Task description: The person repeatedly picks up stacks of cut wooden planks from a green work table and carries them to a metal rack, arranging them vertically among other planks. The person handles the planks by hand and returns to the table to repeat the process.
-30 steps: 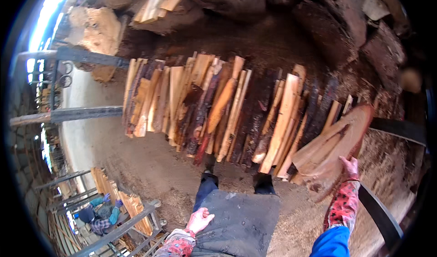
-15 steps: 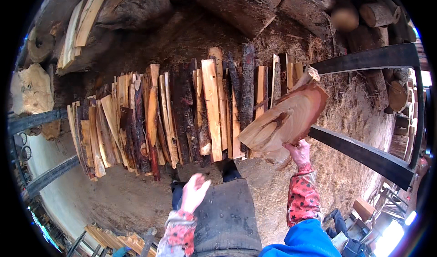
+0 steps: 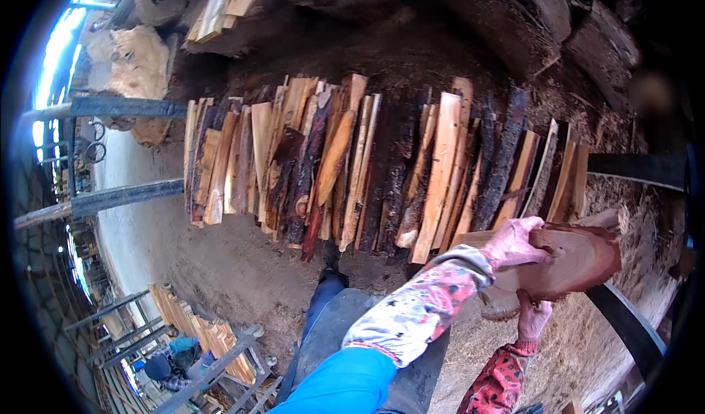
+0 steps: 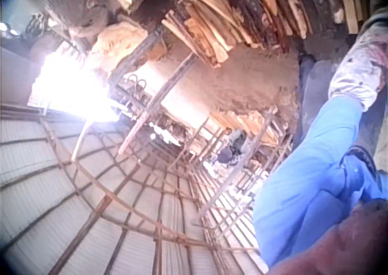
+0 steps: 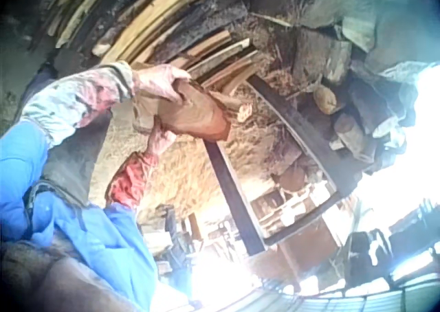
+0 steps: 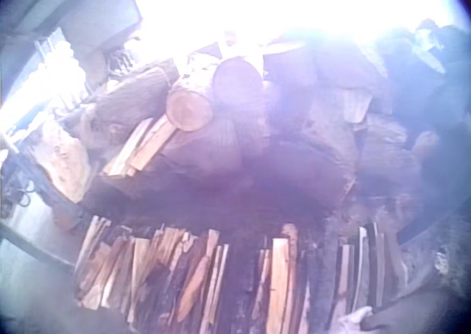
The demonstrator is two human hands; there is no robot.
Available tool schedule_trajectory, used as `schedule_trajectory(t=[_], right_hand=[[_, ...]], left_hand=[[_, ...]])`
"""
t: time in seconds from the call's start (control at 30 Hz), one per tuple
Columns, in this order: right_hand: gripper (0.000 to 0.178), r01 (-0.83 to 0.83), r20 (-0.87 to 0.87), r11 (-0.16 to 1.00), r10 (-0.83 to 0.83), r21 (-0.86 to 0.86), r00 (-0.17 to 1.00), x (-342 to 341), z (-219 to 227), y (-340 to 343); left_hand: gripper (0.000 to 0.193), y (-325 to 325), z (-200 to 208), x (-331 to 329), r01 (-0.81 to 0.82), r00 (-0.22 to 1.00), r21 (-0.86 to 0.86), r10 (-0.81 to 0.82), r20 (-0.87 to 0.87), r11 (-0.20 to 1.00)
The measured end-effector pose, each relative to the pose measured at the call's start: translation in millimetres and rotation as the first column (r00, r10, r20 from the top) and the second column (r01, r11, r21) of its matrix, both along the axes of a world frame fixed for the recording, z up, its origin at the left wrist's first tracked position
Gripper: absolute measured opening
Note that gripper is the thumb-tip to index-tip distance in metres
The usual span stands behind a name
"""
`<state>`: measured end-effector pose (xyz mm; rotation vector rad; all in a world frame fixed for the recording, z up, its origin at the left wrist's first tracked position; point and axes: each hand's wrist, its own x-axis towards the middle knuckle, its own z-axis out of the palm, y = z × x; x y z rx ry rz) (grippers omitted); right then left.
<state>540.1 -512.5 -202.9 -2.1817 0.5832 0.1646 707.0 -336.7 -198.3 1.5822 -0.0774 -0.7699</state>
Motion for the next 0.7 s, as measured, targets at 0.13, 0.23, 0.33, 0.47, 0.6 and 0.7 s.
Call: schedule_trajectory(t=[0.13,0.23,0.33,0.47,0.6,0.7], right_hand=[[0.018,0.147,-0.053,0.978,-0.141,0.150,0.989,-16.7,-6.2,-15.3],[0.017,0.193,-0.100,0.967,-0.178,0.165,0.979,-14.8,27.4,-11.0],[0.015,0.109,-0.070,0.972,-0.096,0.210,0.993,-3.2,71.7,20.1],[0.012,-0.047,-0.019,0.957,0.054,0.286,0.998,8.6,96.6,64.6],[0.014,-0.266,-0.036,0.943,0.279,0.202,0.960,22.6,99.5,118.1],[0.013,-0.354,-0.005,0.902,0.366,0.248,0.930,30.8,98.7,164.6]], left_hand=[[0.054,-12.7,12.5,-5.1,-0.046,0.994,0.143,0.031,0.103,0.989],[0.058,-13.4,37.3,-11.7,-0.203,0.951,0.168,0.153,0.270,0.965],[0.060,16.2,78.3,-11.9,-0.284,0.922,0.206,0.207,0.327,0.937],[0.061,71.7,105.4,-25.7,-0.371,0.910,0.334,0.266,0.318,0.867],[0.064,156.8,128.0,-55.1,-0.507,0.860,0.418,0.410,0.304,0.754],[0.061,206.5,122.2,-90.6,-0.624,0.779,0.420,0.567,0.268,0.659]])
